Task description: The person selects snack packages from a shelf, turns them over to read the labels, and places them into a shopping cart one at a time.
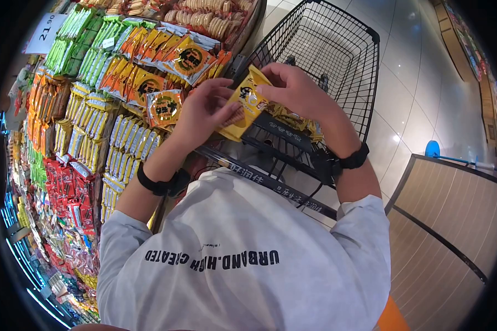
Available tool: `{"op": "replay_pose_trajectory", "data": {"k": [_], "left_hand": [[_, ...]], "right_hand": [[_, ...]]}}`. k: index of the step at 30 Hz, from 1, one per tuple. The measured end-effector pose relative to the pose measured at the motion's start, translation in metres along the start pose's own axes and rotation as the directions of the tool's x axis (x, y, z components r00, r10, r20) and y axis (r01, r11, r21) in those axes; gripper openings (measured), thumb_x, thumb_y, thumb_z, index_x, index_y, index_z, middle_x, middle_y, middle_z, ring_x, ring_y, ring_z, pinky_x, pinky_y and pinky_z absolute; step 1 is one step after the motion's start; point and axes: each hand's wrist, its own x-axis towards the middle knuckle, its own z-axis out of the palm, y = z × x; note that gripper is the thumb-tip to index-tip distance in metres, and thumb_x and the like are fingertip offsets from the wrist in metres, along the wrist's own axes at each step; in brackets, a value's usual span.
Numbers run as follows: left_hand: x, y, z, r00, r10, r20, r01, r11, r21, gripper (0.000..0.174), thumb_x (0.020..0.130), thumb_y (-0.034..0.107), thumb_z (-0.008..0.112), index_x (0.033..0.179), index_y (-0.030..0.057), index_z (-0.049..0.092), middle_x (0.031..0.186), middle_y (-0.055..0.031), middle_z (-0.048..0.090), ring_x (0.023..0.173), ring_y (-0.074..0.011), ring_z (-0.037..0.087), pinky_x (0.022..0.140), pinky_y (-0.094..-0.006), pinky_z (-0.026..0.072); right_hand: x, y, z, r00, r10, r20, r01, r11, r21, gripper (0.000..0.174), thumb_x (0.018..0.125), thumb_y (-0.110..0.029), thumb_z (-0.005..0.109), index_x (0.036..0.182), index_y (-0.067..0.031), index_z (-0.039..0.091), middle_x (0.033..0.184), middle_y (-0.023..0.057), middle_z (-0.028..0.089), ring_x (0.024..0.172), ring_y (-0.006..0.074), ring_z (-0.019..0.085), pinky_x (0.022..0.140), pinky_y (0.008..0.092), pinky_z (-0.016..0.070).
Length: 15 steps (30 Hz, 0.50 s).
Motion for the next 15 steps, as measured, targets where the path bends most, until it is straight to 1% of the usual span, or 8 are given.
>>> {"op": "replay_pose_trajectory", "data": {"k": [1, 3, 5, 7, 8, 10, 13, 15], "left_hand": [[-0.004, -0.006, 0.0, 1.0, -0.001, 0.005, 0.001, 1.0, 0.006, 0.044, 0.089, 0.007, 0.074, 0.129, 0.0008, 0.054, 0.11, -0.009, 0.068, 0.095, -0.0126, 0.066, 0.083, -0.0267, 0.0542], [-0.012, -0.021, -0.008, 0.989, 0.15, 0.016, -0.148, 0.946, 0.287, 0.047, 0.089, 0.007, 0.073, 0.13, 0.0015, 0.052, 0.113, -0.0105, 0.067, 0.097, -0.0188, 0.068, 0.084, -0.0316, 0.0553], [-0.023, -0.03, -0.013, 0.993, 0.117, 0.012, -0.111, 0.909, 0.401, 0.041, 0.088, 0.011, 0.073, 0.125, 0.0033, 0.057, 0.112, -0.0108, 0.067, 0.096, -0.0243, 0.07, 0.082, -0.0355, 0.056], [-0.03, -0.032, -0.022, 0.989, 0.084, 0.124, -0.138, 0.829, 0.541, 0.031, 0.088, 0.015, 0.072, 0.116, 0.0046, 0.063, 0.109, -0.0108, 0.067, 0.094, -0.0249, 0.07, 0.08, -0.0364, 0.056], [-0.03, -0.027, -0.02, 0.977, 0.169, 0.129, -0.212, 0.798, 0.565, 0.024, 0.087, 0.018, 0.072, 0.107, 0.0059, 0.066, 0.103, -0.0109, 0.068, 0.089, -0.027, 0.07, 0.076, -0.0373, 0.0556], [-0.03, -0.027, -0.018, 0.974, 0.18, 0.135, -0.226, 0.768, 0.599, 0.024, 0.087, 0.019, 0.072, 0.106, 0.006, 0.066, 0.1, -0.0107, 0.068, 0.087, -0.0279, 0.069, 0.075, -0.0382, 0.0554], [-0.029, -0.034, -0.013, 0.952, 0.257, 0.163, -0.3, 0.695, 0.653, 0.021, 0.086, 0.02, 0.073, 0.101, 0.0071, 0.067, 0.092, -0.0094, 0.068, 0.08, -0.03, 0.068, 0.071, -0.0399, 0.0544], [-0.029, -0.032, -0.011, 0.956, 0.238, 0.172, -0.29, 0.669, 0.684, 0.018, 0.085, 0.02, 0.072, 0.097, 0.008, 0.068, 0.09, -0.0084, 0.068, 0.079, -0.0295, 0.067, 0.069, -0.0397, 0.0539]], "right_hand": [[0.002, 0.013, -0.006, 0.999, 0.042, 0.025, -0.042, 0.999, -0.027, 0.038, 0.094, -0.025, 0.067, 0.118, 0.0033, 0.061, 0.099, 0.0045, 0.067, 0.088, 0.0096, 0.063, 0.074, 0.0248, 0.0537], [0.004, 0.034, -0.016, 0.992, 0.121, -0.045, -0.121, 0.993, 0.001, 0.035, 0.095, -0.024, 0.065, 0.116, 0.0031, 0.061, 0.097, 0.0033, 0.065, 0.085, 0.0088, 0.062, 0.074, 0.0242, 0.0524], [0.004, 0.064, -0.022, 0.973, 0.212, -0.086, -0.209, 0.977, 0.041, 0.032, 0.095, -0.023, 0.064, 0.114, 0.0028, 0.06, 0.096, 0.0021, 0.064, 0.083, 0.008, 0.061, 0.074, 0.0237, 0.0511], [0.011, 0.101, -0.03, 0.912, 0.34, -0.229, -0.285, 0.928, 0.241, 0.031, 0.095, -0.024, 0.063, 0.108, 0.0033, 0.06, 0.091, 0.0037, 0.063, 0.076, 0.0108, 0.062, 0.067, 0.0262, 0.0512], [0.014, 0.12, -0.032, 0.918, 0.334, -0.214, -0.28, 0.928, 0.247, 0.031, 0.095, -0.024, 0.063, 0.108, 0.0033, 0.06, 0.091, 0.0037, 0.063, 0.076, 0.0108, 0.062, 0.067, 0.0262, 0.0512], [0.017, 0.161, -0.037, 0.77, 0.514, -0.378, -0.417, 0.854, 0.311, 0.025, 0.093, -0.019, 0.062, 0.106, 0.002, 0.061, 0.092, 0.0081, 0.065, 0.07, 0.0148, 0.063, 0.061, 0.0282, 0.0512], [0.02, 0.231, -0.053, 0.728, 0.633, -0.261, -0.476, 0.742, 0.471, 0.024, 0.093, -0.019, 0.061, 0.105, 0.0018, 0.058, 0.088, 0.0095, 0.062, 0.066, 0.0167, 0.063, 0.054, 0.0307, 0.0492], [0.02, 0.26, -0.054, 0.691, 0.664, -0.285, -0.482, 0.718, 0.503, 0.022, 0.094, -0.02, 0.06, 0.102, -0.0003, 0.055, 0.083, 0.0086, 0.059, 0.065, 0.017, 0.062, 0.053, 0.031, 0.0484]]}}
